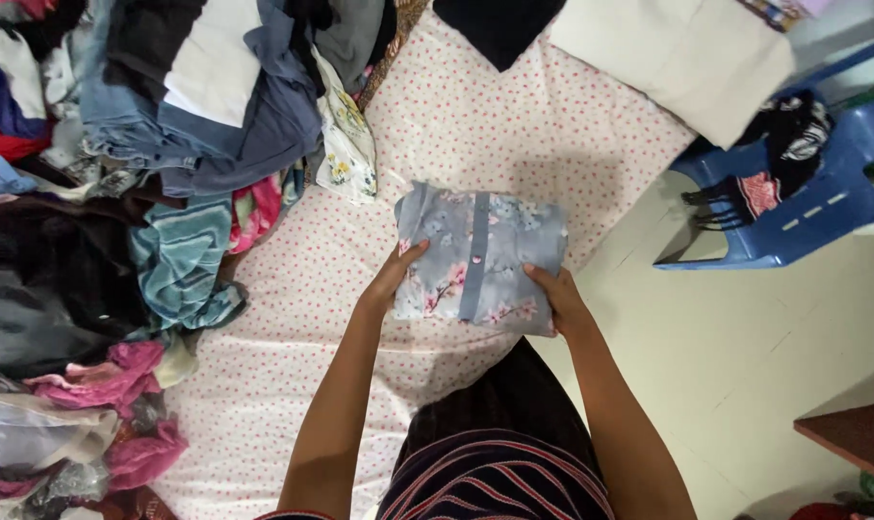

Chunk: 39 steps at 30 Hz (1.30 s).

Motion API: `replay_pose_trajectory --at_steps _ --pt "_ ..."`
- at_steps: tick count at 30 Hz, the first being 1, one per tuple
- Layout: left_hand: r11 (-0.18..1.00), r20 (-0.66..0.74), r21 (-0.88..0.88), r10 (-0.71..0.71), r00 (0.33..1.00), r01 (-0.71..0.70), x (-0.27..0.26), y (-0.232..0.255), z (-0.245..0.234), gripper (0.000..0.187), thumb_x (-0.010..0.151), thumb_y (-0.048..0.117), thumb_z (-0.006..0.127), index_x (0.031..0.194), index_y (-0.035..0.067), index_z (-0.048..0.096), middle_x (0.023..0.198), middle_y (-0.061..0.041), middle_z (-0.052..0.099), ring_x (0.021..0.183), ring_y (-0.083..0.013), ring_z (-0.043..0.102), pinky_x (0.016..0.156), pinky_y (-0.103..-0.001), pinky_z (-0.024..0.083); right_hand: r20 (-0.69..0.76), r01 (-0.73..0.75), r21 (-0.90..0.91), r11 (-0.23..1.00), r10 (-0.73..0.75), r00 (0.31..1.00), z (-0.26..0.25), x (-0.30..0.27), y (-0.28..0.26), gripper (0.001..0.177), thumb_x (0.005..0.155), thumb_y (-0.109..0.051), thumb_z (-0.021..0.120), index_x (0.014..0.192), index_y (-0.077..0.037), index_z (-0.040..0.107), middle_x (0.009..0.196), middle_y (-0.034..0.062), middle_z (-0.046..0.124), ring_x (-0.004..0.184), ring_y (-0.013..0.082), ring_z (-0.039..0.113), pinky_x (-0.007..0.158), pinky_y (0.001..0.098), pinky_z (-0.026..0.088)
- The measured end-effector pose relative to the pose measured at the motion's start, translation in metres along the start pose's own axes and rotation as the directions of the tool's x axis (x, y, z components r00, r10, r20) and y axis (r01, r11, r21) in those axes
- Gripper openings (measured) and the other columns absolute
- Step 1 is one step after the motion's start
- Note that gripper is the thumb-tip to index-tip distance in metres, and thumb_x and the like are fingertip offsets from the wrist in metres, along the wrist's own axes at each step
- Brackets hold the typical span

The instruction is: Folding a grey floral shirt on a bed.

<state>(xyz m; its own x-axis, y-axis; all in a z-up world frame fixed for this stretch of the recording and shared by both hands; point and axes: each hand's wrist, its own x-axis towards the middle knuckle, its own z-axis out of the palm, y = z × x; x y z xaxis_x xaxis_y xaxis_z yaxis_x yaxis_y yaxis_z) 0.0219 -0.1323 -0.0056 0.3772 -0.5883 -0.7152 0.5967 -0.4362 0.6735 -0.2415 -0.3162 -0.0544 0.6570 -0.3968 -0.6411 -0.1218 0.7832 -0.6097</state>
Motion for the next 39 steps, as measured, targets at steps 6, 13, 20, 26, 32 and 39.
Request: replay_pose_trajectory --at_steps 6,13,20,26,32,39 --pt "0.999 0.080 -0.026 0.034 0.996 -0.032 -0.052 0.018 0.044 0.079 0.093 0.044 0.066 0.155 0.005 0.038 0.139 -0.010 0.060 0.121 -0.0217 0.062 0.101 -0.035 0.051 -0.082 0.036 0.068 0.997 -0.031 0.996 0.001 -0.061 -0.019 0.063 0.085 -0.029 0.076 0.136 0.003 0.054 0.107 0.0106 0.071 0.093 0.0232 0.070 0.080 0.0406 0.058" --pt "0.980 0.138 -0.031 0.198 0.970 -0.196 -0.051 0.025 0.108 0.080 0.091 0.044 0.067 0.154 0.006 0.035 0.143 -0.007 0.056 0.127 -0.0199 0.057 0.105 -0.034 0.048 -0.205 -0.012 -0.031 0.999 0.005 0.979 -0.064 -0.057 -0.038 0.075 0.102 -0.033 0.074 0.164 -0.010 0.040 0.118 0.0232 0.065 0.089 0.0425 0.050 0.064 0.0643 0.036" --pt "0.977 0.074 -0.034 0.213 0.974 -0.211 -0.020 0.041 0.185 0.078 0.091 0.043 0.067 0.154 0.004 0.040 0.143 -0.007 0.057 0.127 -0.0202 0.057 0.105 -0.033 0.047 0.001 0.070 -0.042 0.997 -0.070 0.998 -0.124 -0.042 -0.132 0.068 0.094 -0.040 0.067 0.146 -0.001 0.047 0.128 0.0113 0.065 0.111 0.0235 0.065 0.092 0.0393 0.056" --pt "0.961 0.027 -0.135 0.246 0.969 -0.240 0.026 0.080 0.292 0.081 0.089 0.039 0.067 0.156 0.007 0.034 0.148 -0.010 0.053 0.132 -0.0243 0.054 0.109 -0.038 0.045 0.078 0.201 -0.089 0.976 -0.194 0.978 -0.194 -0.008 -0.245 0.063 0.093 -0.037 0.068 0.143 -0.002 0.051 0.126 0.0044 0.066 0.108 0.0148 0.064 0.092 0.0333 0.054" --pt "0.918 -0.028 -0.162 0.363 0.931 -0.363 0.079 0.113 0.364 0.083 0.092 0.038 0.067 0.159 0.006 0.028 0.155 -0.013 0.046 0.138 -0.0267 0.048 0.112 -0.039 0.042 0.073 0.120 -0.202 0.972 -0.108 0.991 -0.247 0.059 -0.344 0.058 0.093 -0.039 0.069 0.133 0.003 0.059 0.109 0.0070 0.069 0.090 0.0171 0.067 0.079 0.0363 0.057" --pt "0.873 -0.143 -0.273 0.378 0.915 -0.404 0.177 0.181 0.413 0.084 0.090 0.037 0.066 0.158 0.009 0.026 0.154 -0.012 0.044 0.137 -0.0266 0.047 0.112 -0.042 0.042 0.224 0.069 -0.243 0.968 -0.013 0.975 -0.258 0.191 -0.477 0.045 0.091 -0.031 0.066 0.119 0.005 0.065 0.104 0.0076 0.071 0.088 0.0174 0.069 0.079 0.0329 0.058"
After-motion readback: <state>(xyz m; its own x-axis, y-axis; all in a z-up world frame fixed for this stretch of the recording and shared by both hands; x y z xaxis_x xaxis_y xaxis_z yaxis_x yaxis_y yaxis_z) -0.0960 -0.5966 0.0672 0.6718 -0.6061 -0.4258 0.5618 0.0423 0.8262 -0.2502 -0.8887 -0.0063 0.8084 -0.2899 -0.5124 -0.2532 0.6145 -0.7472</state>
